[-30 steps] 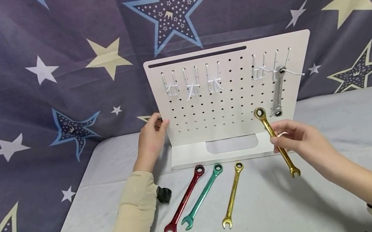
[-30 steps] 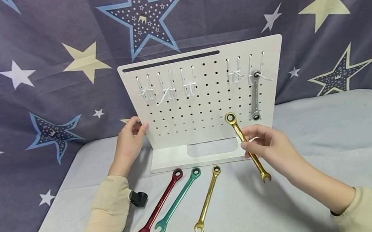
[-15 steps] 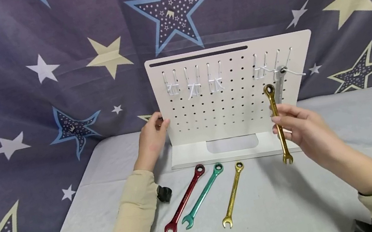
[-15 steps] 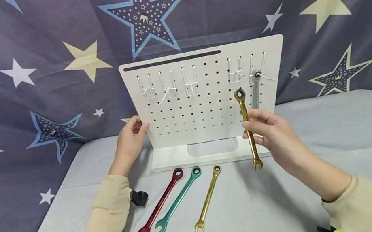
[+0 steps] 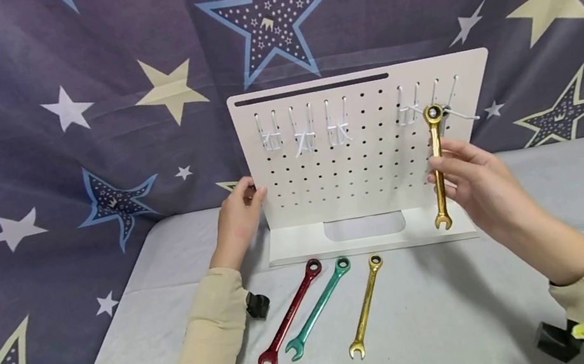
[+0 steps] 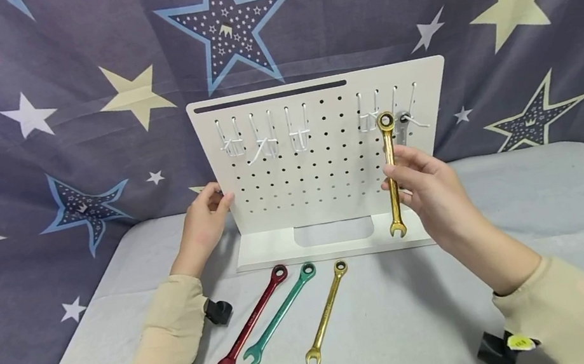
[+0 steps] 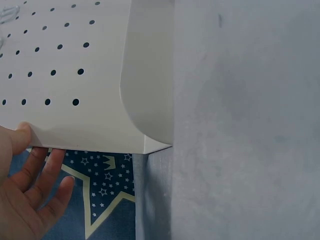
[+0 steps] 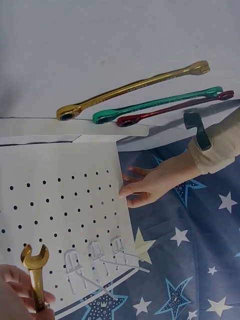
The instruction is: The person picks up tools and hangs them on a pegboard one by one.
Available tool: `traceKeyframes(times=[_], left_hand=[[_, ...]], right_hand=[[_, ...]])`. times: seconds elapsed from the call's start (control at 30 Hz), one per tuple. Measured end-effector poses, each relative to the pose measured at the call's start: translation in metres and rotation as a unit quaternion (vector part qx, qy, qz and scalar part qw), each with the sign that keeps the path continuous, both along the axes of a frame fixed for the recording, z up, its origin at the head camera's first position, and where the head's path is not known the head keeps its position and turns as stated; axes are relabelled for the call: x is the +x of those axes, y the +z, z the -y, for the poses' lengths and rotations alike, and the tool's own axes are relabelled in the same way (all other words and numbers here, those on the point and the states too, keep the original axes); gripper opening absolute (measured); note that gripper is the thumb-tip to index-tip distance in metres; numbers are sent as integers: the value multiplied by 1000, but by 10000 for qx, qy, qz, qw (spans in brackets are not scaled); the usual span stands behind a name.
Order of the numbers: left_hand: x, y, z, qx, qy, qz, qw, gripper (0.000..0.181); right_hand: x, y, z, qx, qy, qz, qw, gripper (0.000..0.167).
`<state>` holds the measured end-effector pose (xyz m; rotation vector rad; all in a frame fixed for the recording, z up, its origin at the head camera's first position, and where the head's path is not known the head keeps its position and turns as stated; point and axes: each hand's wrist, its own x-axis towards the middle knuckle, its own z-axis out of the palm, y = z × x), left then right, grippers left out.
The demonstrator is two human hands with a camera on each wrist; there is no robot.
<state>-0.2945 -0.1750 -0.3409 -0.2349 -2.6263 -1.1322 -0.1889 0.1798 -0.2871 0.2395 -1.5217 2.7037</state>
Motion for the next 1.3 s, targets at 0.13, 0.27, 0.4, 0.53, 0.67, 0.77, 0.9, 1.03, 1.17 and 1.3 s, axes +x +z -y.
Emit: traceKeyframes(times=[0.13, 0.27, 0.4, 0.53, 0.67, 0.77, 0.9, 1.03, 1.17, 1.3], left_hand=[[0, 0, 0, -8, 12, 18, 10000, 28], [0, 0, 0, -7, 17, 0, 10000, 27], [-1, -1, 0, -17, 38, -19, 10000, 26], [-2, -1, 0, -19, 52, -12, 10000, 26], [-2, -1, 0, -6, 49, 20, 10000, 26], [-2, -1, 0, -12, 50, 26, 10000, 26], [-1, 0, 0, -28, 44, 43, 10000, 27], [-1, 0, -1, -19, 58, 64, 10000, 27], [-1, 0, -1, -2, 54, 52, 10000, 27], [-1, 0, 0, -2, 49, 44, 10000, 27]], right_hand=[[-4, 2, 1, -2, -85, 199, 9998, 19], [-7, 2, 0, 56, -150, 337, 9993, 20], [-10, 2, 0, 24, -153, 407, 9991, 19], [-13, 2, 0, -43, -144, 462, 9988, 20], [-16, 1, 1, -82, -154, 505, 9986, 20], [-18, 0, 1, -15, -161, 520, 9985, 20], [-19, 0, 1, 48, -202, 527, 9984, 20], [-20, 0, 2, 35, -253, 556, 9981, 19], [-21, 0, 2, 65, -292, 604, 9977, 20], [-22, 0, 3, 108, -340, 624, 9974, 19]])
